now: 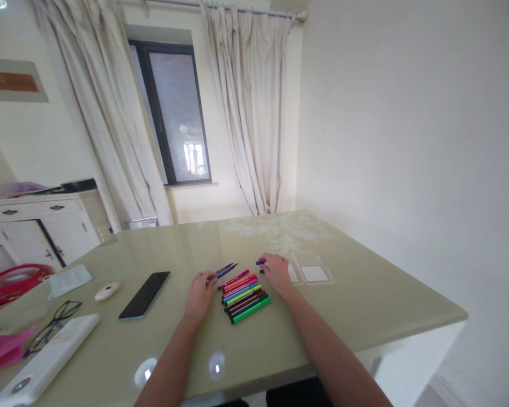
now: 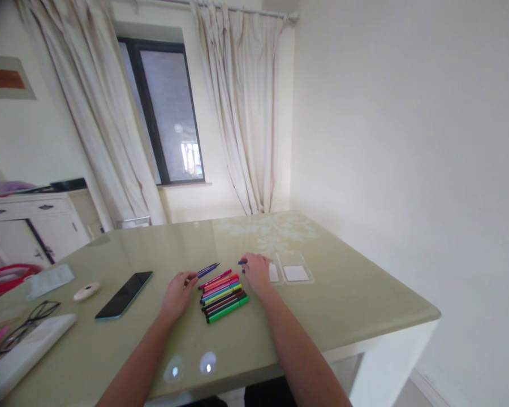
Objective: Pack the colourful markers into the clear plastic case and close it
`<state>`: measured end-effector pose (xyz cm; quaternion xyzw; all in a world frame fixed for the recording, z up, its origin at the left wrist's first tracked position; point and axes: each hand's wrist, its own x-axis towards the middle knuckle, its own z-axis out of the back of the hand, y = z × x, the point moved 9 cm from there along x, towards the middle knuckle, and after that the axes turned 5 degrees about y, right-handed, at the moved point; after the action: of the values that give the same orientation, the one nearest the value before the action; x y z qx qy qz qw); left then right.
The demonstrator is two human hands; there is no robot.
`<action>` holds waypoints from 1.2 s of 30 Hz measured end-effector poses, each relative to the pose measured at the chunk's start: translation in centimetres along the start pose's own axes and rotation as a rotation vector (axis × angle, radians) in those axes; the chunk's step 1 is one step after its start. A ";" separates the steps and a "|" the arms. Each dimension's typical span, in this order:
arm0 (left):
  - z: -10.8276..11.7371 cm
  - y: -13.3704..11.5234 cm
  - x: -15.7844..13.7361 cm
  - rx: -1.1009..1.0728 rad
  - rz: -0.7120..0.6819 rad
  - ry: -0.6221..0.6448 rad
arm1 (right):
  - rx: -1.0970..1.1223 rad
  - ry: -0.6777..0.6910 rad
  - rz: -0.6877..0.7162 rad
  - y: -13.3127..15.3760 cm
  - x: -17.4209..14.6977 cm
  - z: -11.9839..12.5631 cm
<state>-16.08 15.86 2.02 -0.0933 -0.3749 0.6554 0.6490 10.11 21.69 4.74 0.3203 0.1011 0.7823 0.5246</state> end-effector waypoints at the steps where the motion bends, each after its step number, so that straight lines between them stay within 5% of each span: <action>1: 0.1 -0.2 0.0 -0.057 -0.018 0.000 | 0.094 -0.006 0.039 0.3 0.1 0.0; 7: -0.4 -1.1 -0.2 -0.245 -0.019 0.072 | 0.453 -0.027 0.214 2.3 -0.1 0.3; 32: -0.3 -2.7 -0.4 -0.393 0.007 0.068 | 0.615 0.125 0.098 2.5 0.0 -1.3; 36: -0.4 -2.8 -0.2 -0.288 -0.035 0.073 | 0.510 0.030 0.063 1.7 0.2 -0.4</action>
<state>-13.63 15.48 3.41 -0.2029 -0.4426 0.5797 0.6534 8.58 21.22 5.35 0.4336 0.2930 0.7520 0.4008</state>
